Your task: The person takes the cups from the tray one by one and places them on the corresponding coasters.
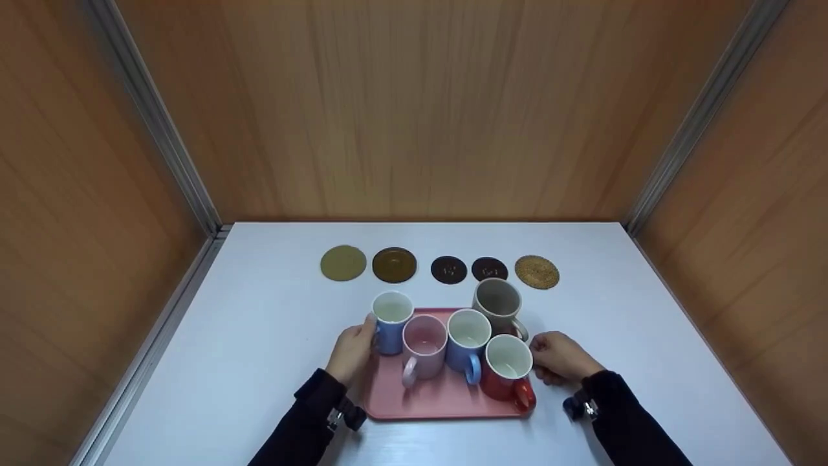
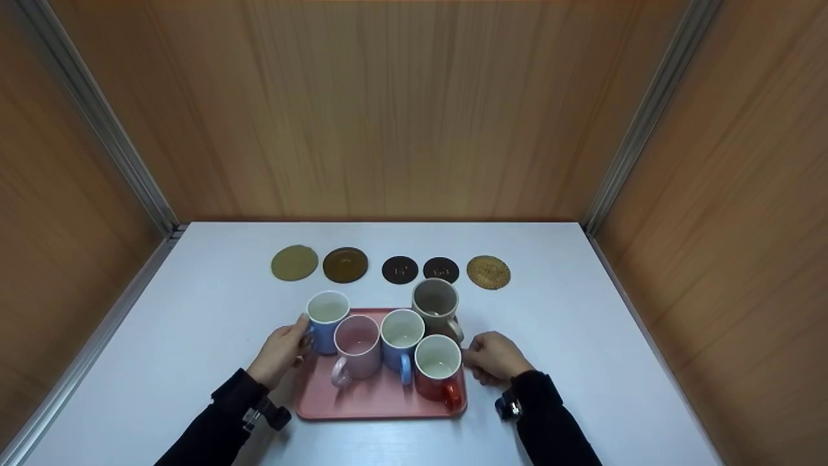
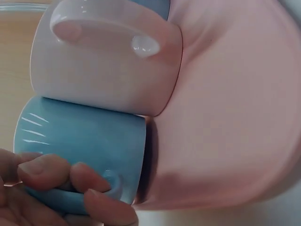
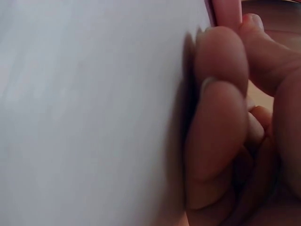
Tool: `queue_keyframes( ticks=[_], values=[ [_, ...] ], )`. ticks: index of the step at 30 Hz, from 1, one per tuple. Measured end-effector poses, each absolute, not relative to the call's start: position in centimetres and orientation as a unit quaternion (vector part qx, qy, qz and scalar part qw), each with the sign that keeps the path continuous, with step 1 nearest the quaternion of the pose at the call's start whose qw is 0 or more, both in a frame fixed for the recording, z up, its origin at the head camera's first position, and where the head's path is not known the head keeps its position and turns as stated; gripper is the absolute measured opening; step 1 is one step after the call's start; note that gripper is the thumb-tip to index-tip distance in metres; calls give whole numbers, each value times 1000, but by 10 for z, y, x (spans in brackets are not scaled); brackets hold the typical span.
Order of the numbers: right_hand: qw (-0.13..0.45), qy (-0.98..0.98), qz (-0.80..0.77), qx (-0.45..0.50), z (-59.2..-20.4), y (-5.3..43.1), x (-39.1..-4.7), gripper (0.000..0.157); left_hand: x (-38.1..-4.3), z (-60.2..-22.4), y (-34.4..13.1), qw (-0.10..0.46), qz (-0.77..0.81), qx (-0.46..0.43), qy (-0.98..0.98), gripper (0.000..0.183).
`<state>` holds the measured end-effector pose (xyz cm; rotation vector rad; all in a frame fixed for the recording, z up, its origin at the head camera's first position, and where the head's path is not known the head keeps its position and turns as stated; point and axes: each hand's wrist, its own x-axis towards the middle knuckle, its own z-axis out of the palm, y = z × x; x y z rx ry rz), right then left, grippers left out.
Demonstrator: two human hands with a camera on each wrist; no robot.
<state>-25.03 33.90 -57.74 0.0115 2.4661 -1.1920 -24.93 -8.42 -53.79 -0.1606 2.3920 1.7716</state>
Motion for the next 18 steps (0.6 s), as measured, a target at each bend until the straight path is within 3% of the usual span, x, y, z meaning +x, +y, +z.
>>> queue_keyframes(
  ticks=[5, 18],
  values=[
    [197, 883, -427, -1, -579, 338, -249, 22, -250, -538, -85, 109, 560, -70, 818, 57],
    [192, 886, -421, -6, -578, 338, -250, 21, -251, -544, -88, 63, 576, -79, 811, 48]
  ],
)
